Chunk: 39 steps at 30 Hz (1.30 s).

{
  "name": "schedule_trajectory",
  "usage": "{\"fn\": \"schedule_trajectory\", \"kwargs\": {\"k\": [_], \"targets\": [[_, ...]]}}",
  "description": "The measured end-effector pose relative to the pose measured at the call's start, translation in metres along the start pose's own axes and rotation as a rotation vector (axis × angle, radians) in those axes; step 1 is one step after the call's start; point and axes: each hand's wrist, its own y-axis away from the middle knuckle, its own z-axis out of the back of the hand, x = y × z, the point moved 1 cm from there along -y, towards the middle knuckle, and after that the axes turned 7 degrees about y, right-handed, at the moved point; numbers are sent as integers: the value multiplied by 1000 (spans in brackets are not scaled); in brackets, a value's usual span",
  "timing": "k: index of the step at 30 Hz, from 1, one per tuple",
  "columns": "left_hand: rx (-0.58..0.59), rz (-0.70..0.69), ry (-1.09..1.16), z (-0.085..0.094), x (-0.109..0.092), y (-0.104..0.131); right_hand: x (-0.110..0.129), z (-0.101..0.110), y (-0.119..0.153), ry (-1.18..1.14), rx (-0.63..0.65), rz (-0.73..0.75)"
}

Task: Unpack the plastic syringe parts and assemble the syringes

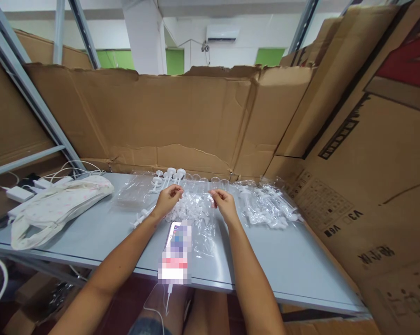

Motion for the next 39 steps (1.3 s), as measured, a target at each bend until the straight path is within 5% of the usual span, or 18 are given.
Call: {"fn": "schedule_trajectory", "kwargs": {"k": [6,13,17,21,28,35,39], "targets": [[244,195,107,-5,5,1,4,12,-3,-162,-138,2],[35,91,94,2,0,-2,3,2,2,-168,124,-62],[-10,41,4,6,1,-4,1,-2,2,-60,64,-27],[3,47,30,7,0,-5,0,1,-1,-75,17,-13],[247,242,131,1,-4,0,0,6,-2,-158,-66,-18],[103,122,161,2,3,-3,6,-2,4,-122,134,-38],[70,110,158,5,1,-6,5,-4,3,-39,102,-11]]}}
